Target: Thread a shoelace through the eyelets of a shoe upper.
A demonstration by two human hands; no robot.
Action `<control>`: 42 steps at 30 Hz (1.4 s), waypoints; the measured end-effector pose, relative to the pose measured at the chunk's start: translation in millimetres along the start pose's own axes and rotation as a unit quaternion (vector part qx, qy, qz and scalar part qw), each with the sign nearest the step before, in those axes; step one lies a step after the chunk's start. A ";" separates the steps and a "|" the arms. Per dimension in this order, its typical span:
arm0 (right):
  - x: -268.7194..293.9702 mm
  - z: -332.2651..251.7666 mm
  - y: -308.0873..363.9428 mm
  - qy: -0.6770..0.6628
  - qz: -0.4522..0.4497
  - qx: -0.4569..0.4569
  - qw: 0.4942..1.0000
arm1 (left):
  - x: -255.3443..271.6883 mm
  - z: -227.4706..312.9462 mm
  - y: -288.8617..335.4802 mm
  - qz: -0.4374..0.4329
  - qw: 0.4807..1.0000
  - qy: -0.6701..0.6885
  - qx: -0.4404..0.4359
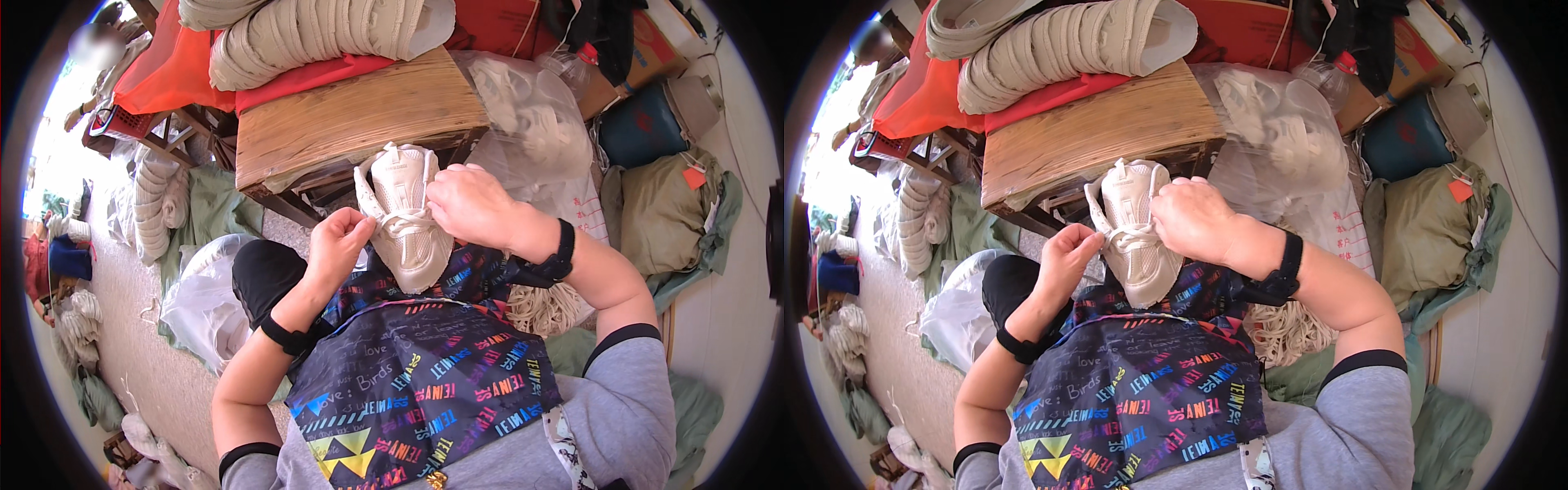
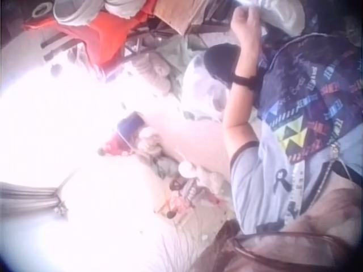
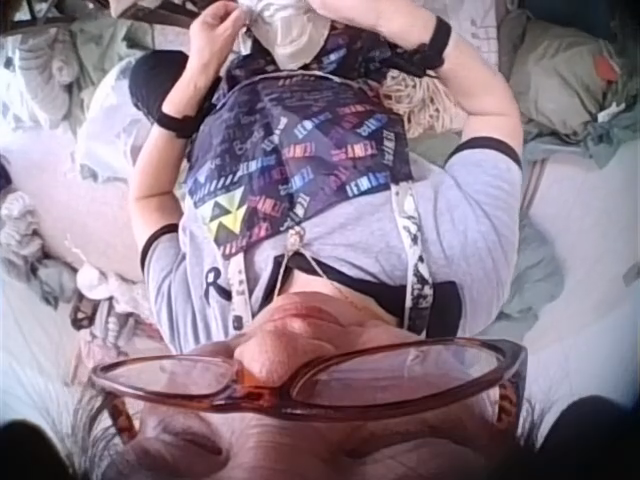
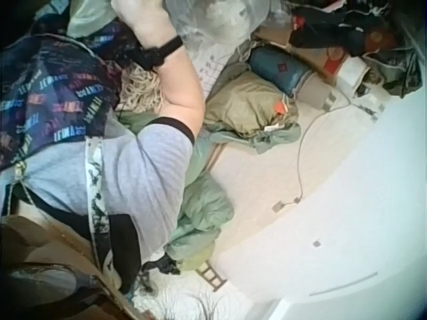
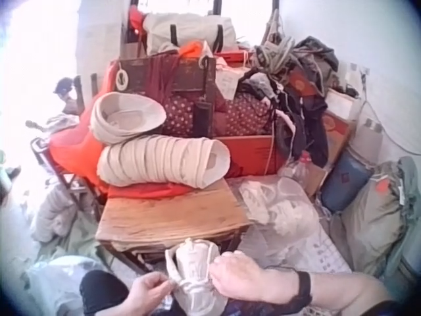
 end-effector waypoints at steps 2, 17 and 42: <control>2.5 -8.4 1.6 0.054 -0.031 0.062 0.996 | -0.4 -6.0 -2.0 -0.008 1.000 -0.001 0.012; 25.9 -25.1 -14.2 0.069 0.075 0.238 0.966 | -16.3 117.8 17.7 -0.016 0.770 -0.444 -0.457; 56.2 -42.1 -41.6 -0.642 -0.082 -0.053 0.761 | 5.4 160.8 -13.5 0.025 0.970 0.133 -0.204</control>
Point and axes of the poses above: each hand's wrist, its own y-axis away from the middle knuckle, its own x-axis out of the back of the hand, z = x × y, the point moved 8 cm from there along -y, towards the middle knuckle, and after that the axes turned 5 degrees about z, right-handed, at the moved point
